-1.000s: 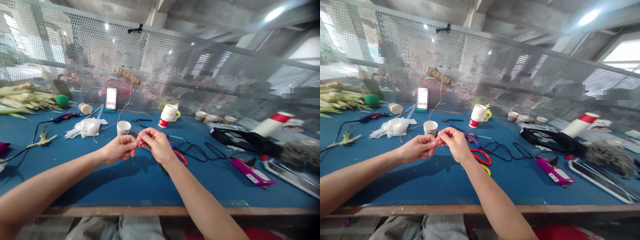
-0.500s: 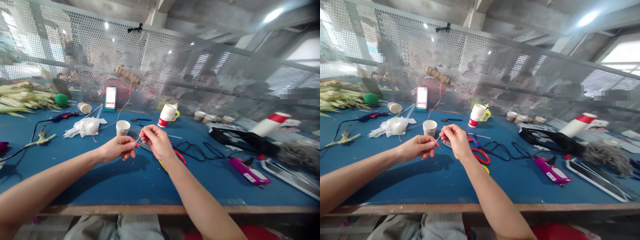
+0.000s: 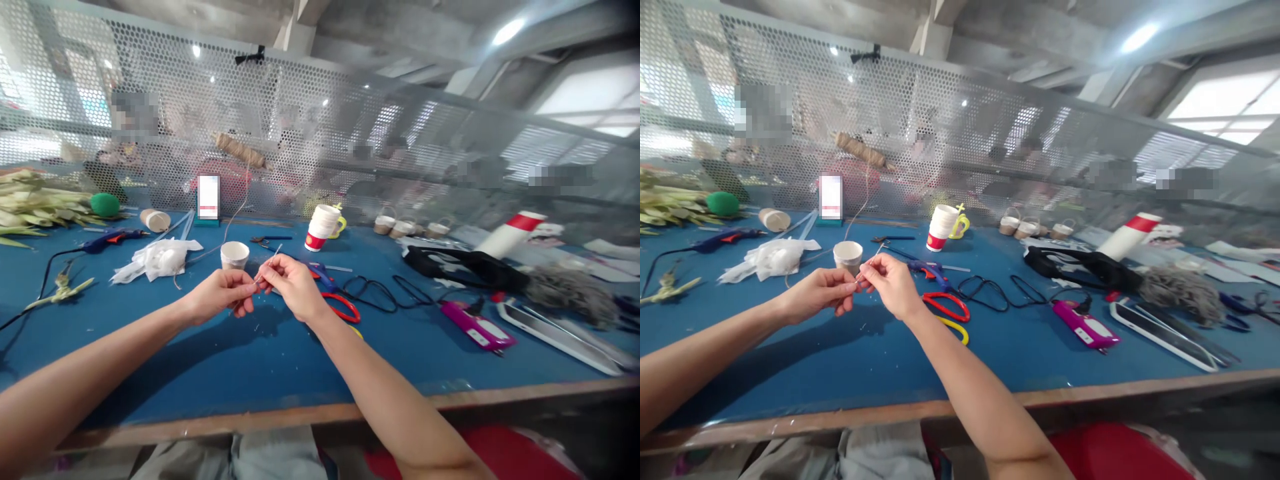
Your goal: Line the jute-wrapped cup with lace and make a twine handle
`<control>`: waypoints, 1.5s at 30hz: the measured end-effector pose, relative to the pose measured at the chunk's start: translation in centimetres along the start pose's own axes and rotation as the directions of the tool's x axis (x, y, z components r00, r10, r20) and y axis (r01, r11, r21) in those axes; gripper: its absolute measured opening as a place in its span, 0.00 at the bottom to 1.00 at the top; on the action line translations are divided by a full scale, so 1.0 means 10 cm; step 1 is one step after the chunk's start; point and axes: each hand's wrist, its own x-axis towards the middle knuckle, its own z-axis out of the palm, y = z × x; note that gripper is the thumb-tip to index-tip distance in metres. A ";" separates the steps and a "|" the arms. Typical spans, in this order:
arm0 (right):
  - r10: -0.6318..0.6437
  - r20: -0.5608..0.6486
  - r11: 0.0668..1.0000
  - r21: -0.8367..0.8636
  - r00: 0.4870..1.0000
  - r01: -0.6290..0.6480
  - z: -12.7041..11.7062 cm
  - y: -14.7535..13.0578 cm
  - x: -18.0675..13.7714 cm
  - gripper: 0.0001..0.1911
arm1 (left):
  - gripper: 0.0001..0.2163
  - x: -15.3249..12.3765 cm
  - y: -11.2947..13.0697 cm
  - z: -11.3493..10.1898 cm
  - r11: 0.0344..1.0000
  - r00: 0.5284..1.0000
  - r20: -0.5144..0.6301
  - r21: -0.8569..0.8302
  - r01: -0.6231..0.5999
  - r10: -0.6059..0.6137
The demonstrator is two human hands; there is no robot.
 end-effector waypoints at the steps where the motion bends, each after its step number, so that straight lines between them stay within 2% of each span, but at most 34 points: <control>1: 0.006 0.003 1.000 0.016 1.000 -0.006 0.00 -0.01 0.00 0.11 | 0.17 -0.01 0.00 0.01 1.000 1.000 -0.012 0.017 -0.024 0.024; 4: 0.027 -0.002 0.996 0.079 1.000 -0.027 0.02 -0.03 0.00 0.11 | 0.15 -0.03 0.01 0.05 0.995 0.995 -0.050 0.046 -0.083 0.086; 7: 0.054 -0.008 0.991 0.123 0.999 -0.052 0.01 -0.03 0.00 0.12 | 0.16 -0.03 0.02 0.06 0.995 0.994 -0.055 0.027 -0.095 0.096; 14: 0.038 -0.025 0.993 0.117 0.999 -0.034 -0.04 -0.05 0.02 0.11 | 0.18 0.00 0.01 -0.02 0.987 0.997 0.075 -0.155 0.040 -0.028; 22: 0.097 0.020 0.974 0.204 0.995 -0.099 -0.03 -0.06 0.01 0.12 | 0.16 0.01 0.00 0.00 0.997 0.998 0.027 -0.050 -0.058 0.059; 28: 0.025 0.092 0.996 0.086 0.995 -0.033 -0.02 -0.09 -0.01 0.11 | 0.17 0.01 0.01 0.00 0.994 0.999 0.046 -0.104 0.009 -0.005; 36: 0.001 0.073 0.996 0.086 0.997 -0.008 -0.01 -0.07 0.00 0.13 | 0.13 -0.04 0.07 0.10 0.999 0.999 -0.014 0.006 -0.046 0.046; 42: -0.048 0.062 0.994 -0.094 0.997 0.054 -0.01 -0.10 -0.02 0.13 | 0.12 -0.03 0.08 0.12 0.999 0.997 -0.073 0.038 -0.022 0.025; 45: -0.047 0.042 0.994 -0.097 0.998 0.051 0.00 -0.08 -0.02 0.14 | 0.13 -0.02 0.06 0.09 1.000 0.999 -0.046 0.009 -0.011 0.011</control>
